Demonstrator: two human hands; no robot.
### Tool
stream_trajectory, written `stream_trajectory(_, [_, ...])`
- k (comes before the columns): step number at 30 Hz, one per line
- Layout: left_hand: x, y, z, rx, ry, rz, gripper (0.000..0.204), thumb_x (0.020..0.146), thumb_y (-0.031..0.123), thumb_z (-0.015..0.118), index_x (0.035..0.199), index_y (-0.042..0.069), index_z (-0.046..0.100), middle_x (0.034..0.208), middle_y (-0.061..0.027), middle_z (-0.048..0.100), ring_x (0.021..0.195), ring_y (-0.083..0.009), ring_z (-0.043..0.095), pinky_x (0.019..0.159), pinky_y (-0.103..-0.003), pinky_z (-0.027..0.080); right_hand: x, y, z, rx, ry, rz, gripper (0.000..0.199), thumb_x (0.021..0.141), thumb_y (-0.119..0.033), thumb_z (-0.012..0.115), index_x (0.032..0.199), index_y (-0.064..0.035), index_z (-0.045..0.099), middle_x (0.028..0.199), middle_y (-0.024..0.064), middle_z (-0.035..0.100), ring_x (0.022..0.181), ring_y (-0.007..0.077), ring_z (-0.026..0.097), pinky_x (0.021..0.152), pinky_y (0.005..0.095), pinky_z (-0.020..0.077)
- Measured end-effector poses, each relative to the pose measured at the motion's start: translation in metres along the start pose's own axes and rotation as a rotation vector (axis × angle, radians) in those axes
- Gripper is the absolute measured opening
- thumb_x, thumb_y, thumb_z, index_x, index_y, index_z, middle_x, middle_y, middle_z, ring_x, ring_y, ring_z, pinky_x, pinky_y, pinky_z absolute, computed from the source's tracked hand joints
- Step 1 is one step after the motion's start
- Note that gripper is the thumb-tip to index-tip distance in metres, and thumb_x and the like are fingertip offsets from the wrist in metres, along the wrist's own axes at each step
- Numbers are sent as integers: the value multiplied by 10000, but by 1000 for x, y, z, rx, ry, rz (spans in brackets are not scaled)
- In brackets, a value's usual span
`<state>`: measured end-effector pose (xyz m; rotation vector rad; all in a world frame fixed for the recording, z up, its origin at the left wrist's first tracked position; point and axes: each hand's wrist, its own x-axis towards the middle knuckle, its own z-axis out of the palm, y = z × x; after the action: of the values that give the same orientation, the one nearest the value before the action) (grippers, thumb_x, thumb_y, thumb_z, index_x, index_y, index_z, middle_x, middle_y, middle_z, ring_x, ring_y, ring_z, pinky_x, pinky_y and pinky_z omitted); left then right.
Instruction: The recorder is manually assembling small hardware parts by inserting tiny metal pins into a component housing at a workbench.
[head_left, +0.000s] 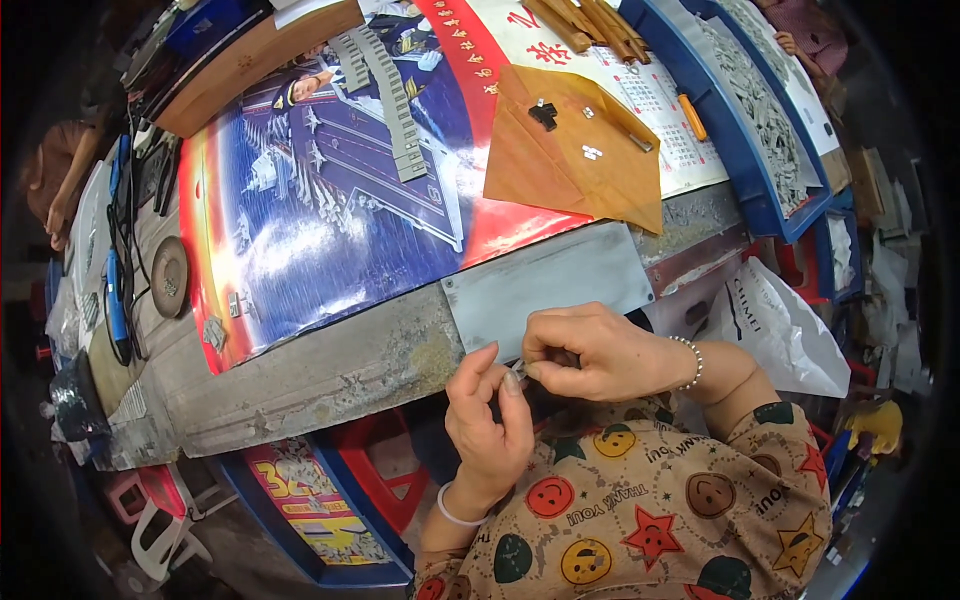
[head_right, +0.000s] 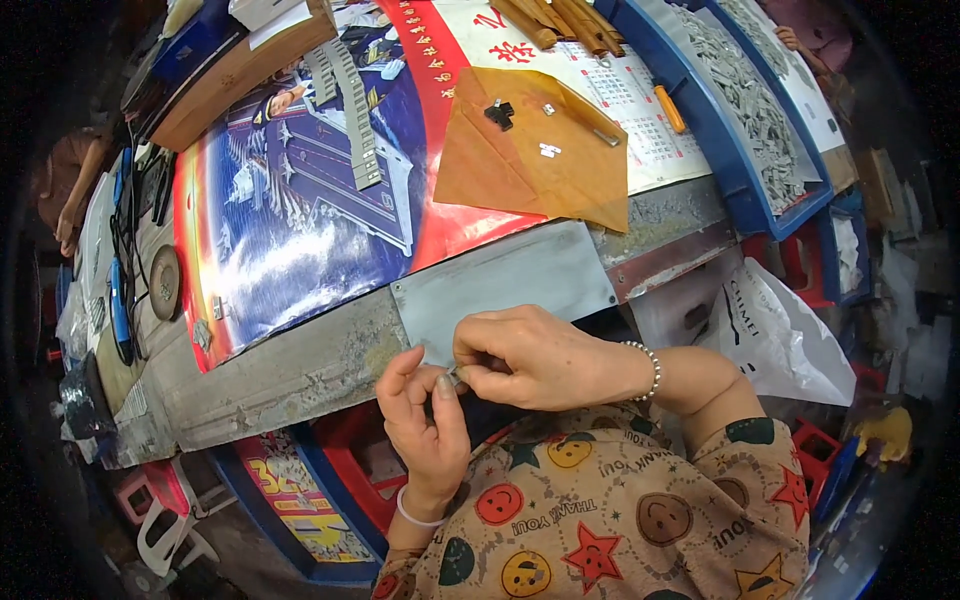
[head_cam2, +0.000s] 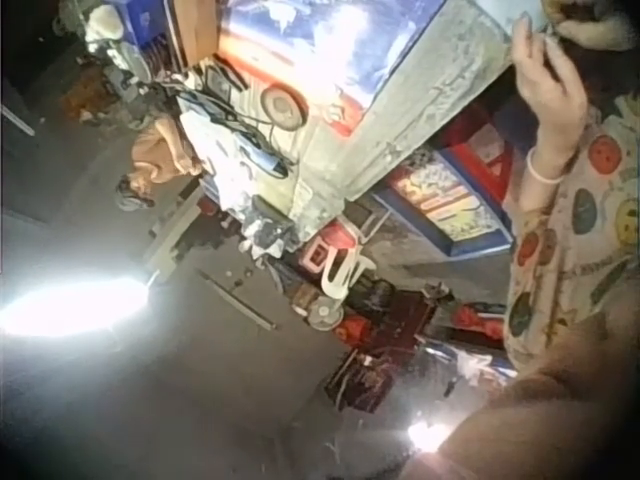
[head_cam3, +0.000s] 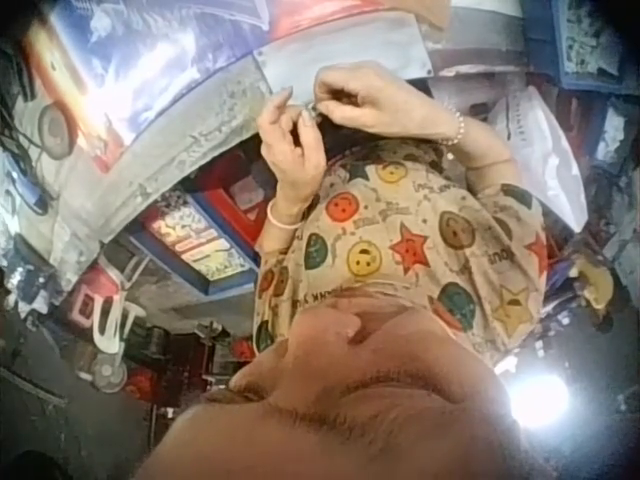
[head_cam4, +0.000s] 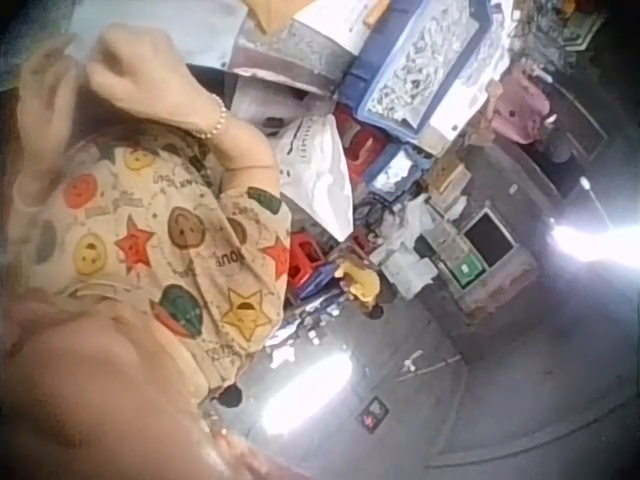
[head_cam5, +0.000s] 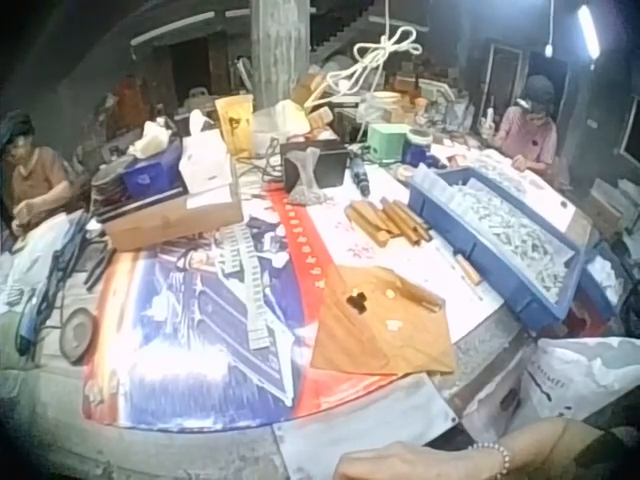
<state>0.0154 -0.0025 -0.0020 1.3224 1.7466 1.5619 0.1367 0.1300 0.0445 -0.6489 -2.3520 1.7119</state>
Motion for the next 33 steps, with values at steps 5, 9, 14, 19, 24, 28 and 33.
stream_trajectory(5, [-2,-2,1,105,41,80,377,843,-89,555,1199,-88,430,858,-176,606,669,-218,598,626,-302,492,1,-2,4,-24,45,12,123,845,-89,601,871,-1,519,743,110,567,613,232,560,549,329,432])
stream_trajectory(9, [-4,-3,1,101,45,118,377,832,-100,558,1188,-98,432,882,-198,578,689,-257,593,608,-321,494,1,0,4,32,36,34,105,849,-75,604,879,-9,528,750,92,570,598,185,557,531,289,424])
stream_trajectory(14, [-8,-7,1,100,51,157,391,820,-103,565,1189,-93,433,842,-181,572,683,-277,582,592,-330,482,0,-1,1,68,-37,50,115,856,-79,595,901,-7,518,788,117,576,676,266,576,577,332,442])
stream_trajectory(19, [-6,-7,1,103,59,147,401,817,-102,569,1194,-85,432,840,-178,580,677,-280,578,589,-330,478,-1,-1,6,-245,54,-183,128,859,-66,595,912,-6,496,823,136,569,737,336,574,614,375,455])
stream_trajectory(24, [-10,-7,1,67,72,139,412,814,-113,571,1195,-78,418,856,-184,586,699,-276,585,609,-320,495,0,-6,3,-49,16,-4,156,858,-85,620,898,-3,493,820,135,563,718,335,563,612,383,447])
stream_trajectory(28, [-12,-4,1,133,48,117,411,888,-60,524,1261,-38,352,897,-126,625,810,-136,600,794,-252,462,-2,-6,3,-52,20,-1,159,861,-94,626,894,-1,502,815,131,559,692,315,557,602,374,443])
stream_trajectory(33, [-16,-4,4,36,48,92,408,896,-61,507,1259,-37,321,925,-149,605,825,-156,590,804,-257,458,-6,-9,7,-45,78,12,170,863,-98,647,891,4,514,795,114,548,654,243,543,590,319,439])
